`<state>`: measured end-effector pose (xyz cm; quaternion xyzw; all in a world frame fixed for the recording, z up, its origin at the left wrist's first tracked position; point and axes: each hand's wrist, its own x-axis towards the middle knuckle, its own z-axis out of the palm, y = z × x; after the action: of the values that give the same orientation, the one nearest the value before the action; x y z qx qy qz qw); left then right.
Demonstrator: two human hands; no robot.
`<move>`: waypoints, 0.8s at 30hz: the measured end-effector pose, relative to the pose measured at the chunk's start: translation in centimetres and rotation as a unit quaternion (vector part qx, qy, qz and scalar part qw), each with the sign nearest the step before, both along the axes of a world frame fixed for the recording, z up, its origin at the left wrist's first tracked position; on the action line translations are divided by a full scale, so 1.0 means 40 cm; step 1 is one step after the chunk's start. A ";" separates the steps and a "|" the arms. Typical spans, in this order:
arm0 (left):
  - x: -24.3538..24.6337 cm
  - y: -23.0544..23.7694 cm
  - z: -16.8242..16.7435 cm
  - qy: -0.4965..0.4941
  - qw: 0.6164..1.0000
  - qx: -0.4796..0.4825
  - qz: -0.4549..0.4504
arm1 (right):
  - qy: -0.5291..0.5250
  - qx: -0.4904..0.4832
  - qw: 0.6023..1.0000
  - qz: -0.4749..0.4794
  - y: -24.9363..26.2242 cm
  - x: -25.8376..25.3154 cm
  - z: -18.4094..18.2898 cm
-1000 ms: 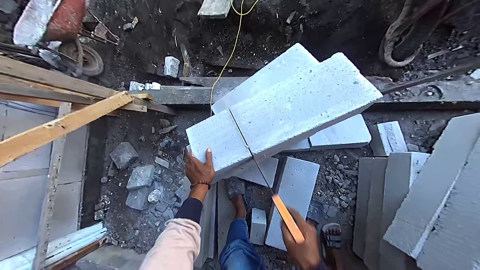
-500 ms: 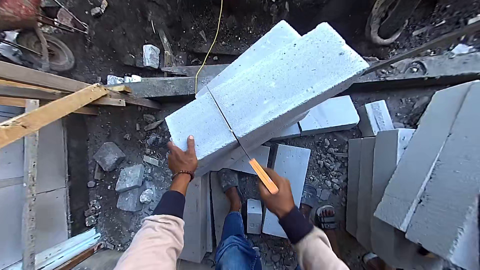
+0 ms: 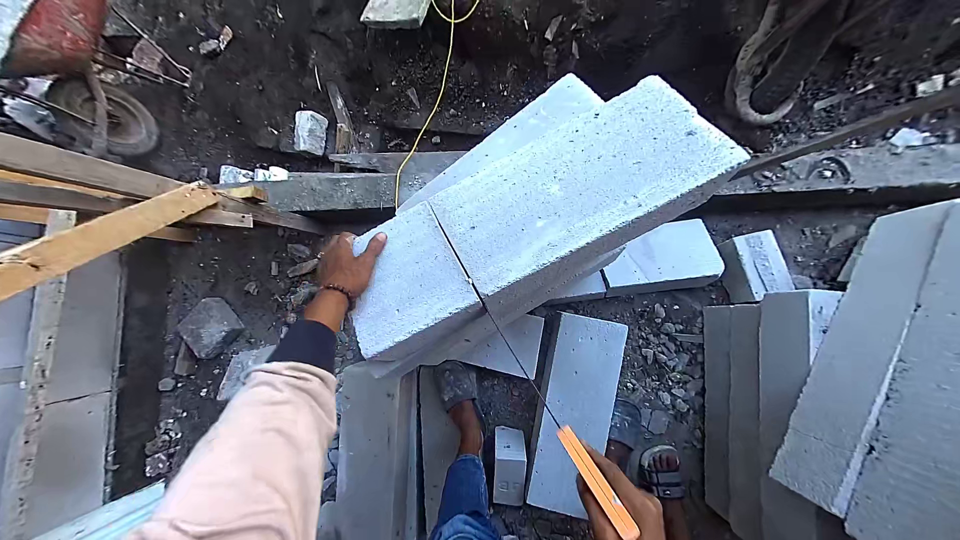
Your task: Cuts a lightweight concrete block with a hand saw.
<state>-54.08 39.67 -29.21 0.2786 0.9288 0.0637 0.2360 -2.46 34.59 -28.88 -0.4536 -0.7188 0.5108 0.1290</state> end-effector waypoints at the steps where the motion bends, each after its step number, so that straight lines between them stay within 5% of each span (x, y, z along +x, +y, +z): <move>1: 0.018 -0.009 -0.009 0.017 1.000 0.011 0.016 | -0.003 0.019 1.000 -0.002 0.041 -0.077 -0.002; 4: 0.093 -0.069 -0.019 0.048 0.995 0.059 0.057 | -0.004 0.010 1.000 -0.008 0.144 -0.263 -0.019; 9: 0.088 -0.064 -0.008 0.035 0.992 0.081 0.084 | 0.005 -0.020 1.000 0.018 0.031 -0.007 0.020; 14: 0.066 -0.072 -0.023 0.026 0.993 0.093 0.064 | 0.011 -0.004 1.000 0.022 0.160 -0.197 -0.050; 19: 0.063 -0.070 -0.024 0.021 0.994 0.084 0.063 | -0.003 0.011 0.998 0.063 0.115 -0.010 -0.035; 24: 0.031 -0.044 -0.022 0.013 0.996 0.070 0.060 | 0.032 -0.002 0.998 0.045 0.170 -0.152 -0.093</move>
<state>-52.83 37.92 -30.08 0.2392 0.9401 0.1385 0.1997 -8.53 41.40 -32.59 -0.4043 -0.7332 0.5316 0.1276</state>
